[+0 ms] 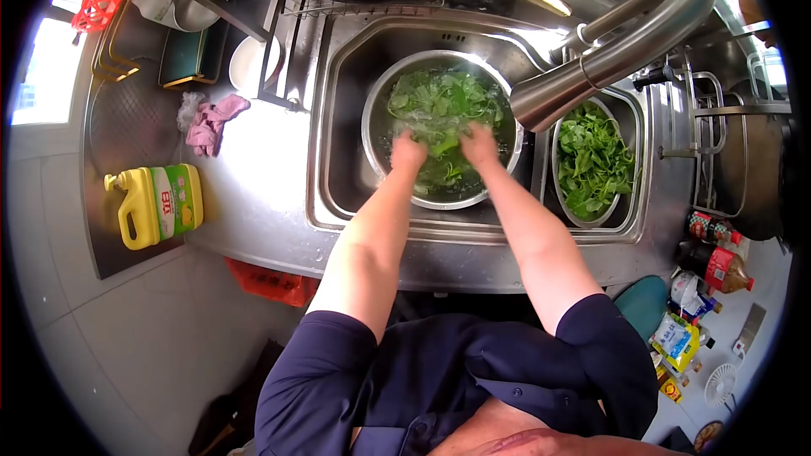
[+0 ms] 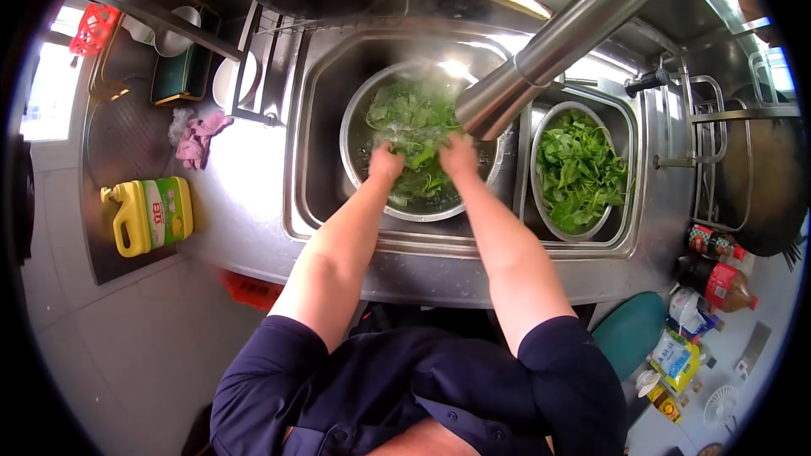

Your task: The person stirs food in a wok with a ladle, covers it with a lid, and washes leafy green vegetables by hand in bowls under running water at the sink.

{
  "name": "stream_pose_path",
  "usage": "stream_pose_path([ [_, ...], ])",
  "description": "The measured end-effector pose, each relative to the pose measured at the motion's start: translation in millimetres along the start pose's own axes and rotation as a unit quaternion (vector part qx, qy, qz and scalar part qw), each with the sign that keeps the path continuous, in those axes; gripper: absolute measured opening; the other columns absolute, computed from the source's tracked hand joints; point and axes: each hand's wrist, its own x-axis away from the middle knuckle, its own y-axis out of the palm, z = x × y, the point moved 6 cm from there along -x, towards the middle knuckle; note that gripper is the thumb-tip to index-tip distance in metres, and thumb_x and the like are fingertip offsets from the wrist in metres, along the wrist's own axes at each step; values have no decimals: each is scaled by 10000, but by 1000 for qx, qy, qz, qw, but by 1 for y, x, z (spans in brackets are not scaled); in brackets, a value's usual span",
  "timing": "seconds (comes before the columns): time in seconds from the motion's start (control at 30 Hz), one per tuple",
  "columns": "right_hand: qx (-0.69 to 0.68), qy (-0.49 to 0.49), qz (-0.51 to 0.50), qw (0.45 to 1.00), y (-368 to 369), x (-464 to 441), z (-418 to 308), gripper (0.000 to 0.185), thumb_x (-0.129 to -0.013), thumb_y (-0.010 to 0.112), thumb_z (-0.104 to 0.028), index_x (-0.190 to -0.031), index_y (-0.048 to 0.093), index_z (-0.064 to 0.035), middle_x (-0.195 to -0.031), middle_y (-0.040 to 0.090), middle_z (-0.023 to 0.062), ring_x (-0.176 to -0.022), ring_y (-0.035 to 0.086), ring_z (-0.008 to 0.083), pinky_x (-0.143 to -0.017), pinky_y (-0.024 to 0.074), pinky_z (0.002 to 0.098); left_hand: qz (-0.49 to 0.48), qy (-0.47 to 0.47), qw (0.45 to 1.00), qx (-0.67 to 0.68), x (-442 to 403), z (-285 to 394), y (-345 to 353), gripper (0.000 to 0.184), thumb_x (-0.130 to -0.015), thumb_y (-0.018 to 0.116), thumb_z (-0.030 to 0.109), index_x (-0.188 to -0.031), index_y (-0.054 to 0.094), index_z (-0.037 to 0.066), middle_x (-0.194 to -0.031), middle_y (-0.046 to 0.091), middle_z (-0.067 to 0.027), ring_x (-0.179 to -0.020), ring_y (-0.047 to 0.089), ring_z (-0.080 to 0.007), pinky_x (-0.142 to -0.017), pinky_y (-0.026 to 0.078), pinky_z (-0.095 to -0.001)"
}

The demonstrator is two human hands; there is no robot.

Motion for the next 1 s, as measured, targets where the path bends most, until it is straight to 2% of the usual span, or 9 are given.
stream_pose_path([
  [0.03, -12, -53, 32, 998, 36, -6, 15, 321, -742, 590, -142, -1061, 613, -116, -920, 632, 185, -926, 598, 353, -819, 464, 423, 23, -17, 990, 139, -7, -10, 18, 463, -702, 704, 102, -1146, 583, 49, -1026, 643, -164, -918, 636, -261, -814, 498, -361],
  [0.07, -297, 22, -152, 942, 54, -3, 6, 347, -752, 630, -187, -1089, 606, -107, -894, 639, 139, -919, 593, 233, -732, 464, 376, -49, -48, 972, 226, 8, 9, 27, 348, -748, 668, 86, -1086, 594, 42, -995, 644, -132, -849, 639, -246, -740, 518, -356],
  [0.17, -412, 128, -234, 871, -31, 23, -53, 357, -785, 658, -222, -1119, 607, -105, -941, 640, 60, -887, 552, 114, -638, 417, 288, -250, -51, 822, 510, 40, 59, 5, 271, -804, 616, 69, -1067, 577, 18, -979, 636, -109, -823, 637, -232, -677, 529, -345],
  [0.37, -589, 88, -296, 747, -97, 36, -77, 238, -855, 621, -159, -1060, 636, -40, -992, 650, -2, -768, 531, 48, -565, 404, 229, -293, 74, 831, 468, 94, 121, -67, 294, -795, 610, 33, -1086, 577, 9, -972, 631, -98, -830, 621, -200, -715, 517, -318],
  [0.43, -304, -10, -146, 941, -52, 19, -41, 225, -851, 618, -146, -1050, 637, -43, -933, 655, 26, -770, 549, 73, -585, 439, 238, -141, 26, 910, 388, 58, 74, -47, 279, -782, 609, 22, -1061, 595, 1, -970, 635, -99, -831, 618, -205, -719, 508, -325],
  [0.63, -458, 158, -237, 842, -68, 69, -85, 447, -865, 603, -245, -1258, 451, -93, -1121, 572, 38, -958, 552, 134, -675, 494, 278, -252, -22, 825, 505, 94, 102, -31, 404, -890, 541, 231, -1219, 471, 8, -1161, 553, -121, -1037, 538, -240, -908, 418, -372],
  [0.73, -506, 6, -115, 855, -71, 60, -79, 346, -819, 617, -155, -1139, 531, -51, -1026, 610, 48, -909, 573, 132, -688, 495, 274, -363, -82, 758, 536, 137, 117, -33, 544, -944, 434, 413, -1329, 358, 37, -1283, 461, -92, -1180, 416, -236, -1041, 260, -414],
  [0.83, -470, 85, -92, 874, -92, 64, -65, 269, -784, 580, -29, -1052, 590, -57, -901, 622, 20, -744, 571, 94, -573, 446, 214, -373, 20, 826, 422, 155, 127, -57, 392, -946, 469, 339, -1202, 501, 43, -1192, 525, -94, -1099, 504, -249, -835, 460, -422],
  [1.0, -512, 81, -24, 855, -143, 76, -48, 270, -784, 627, -68, -1052, 592, -81, -856, 604, -1, -694, 553, 89, -513, 416, 216, -169, 37, 915, 366, 97, 77, -78, 195, -934, 507, 201, -945, 577, 19, -817, 626, -74, -658, 617, -162, -537, 480, -279],
])
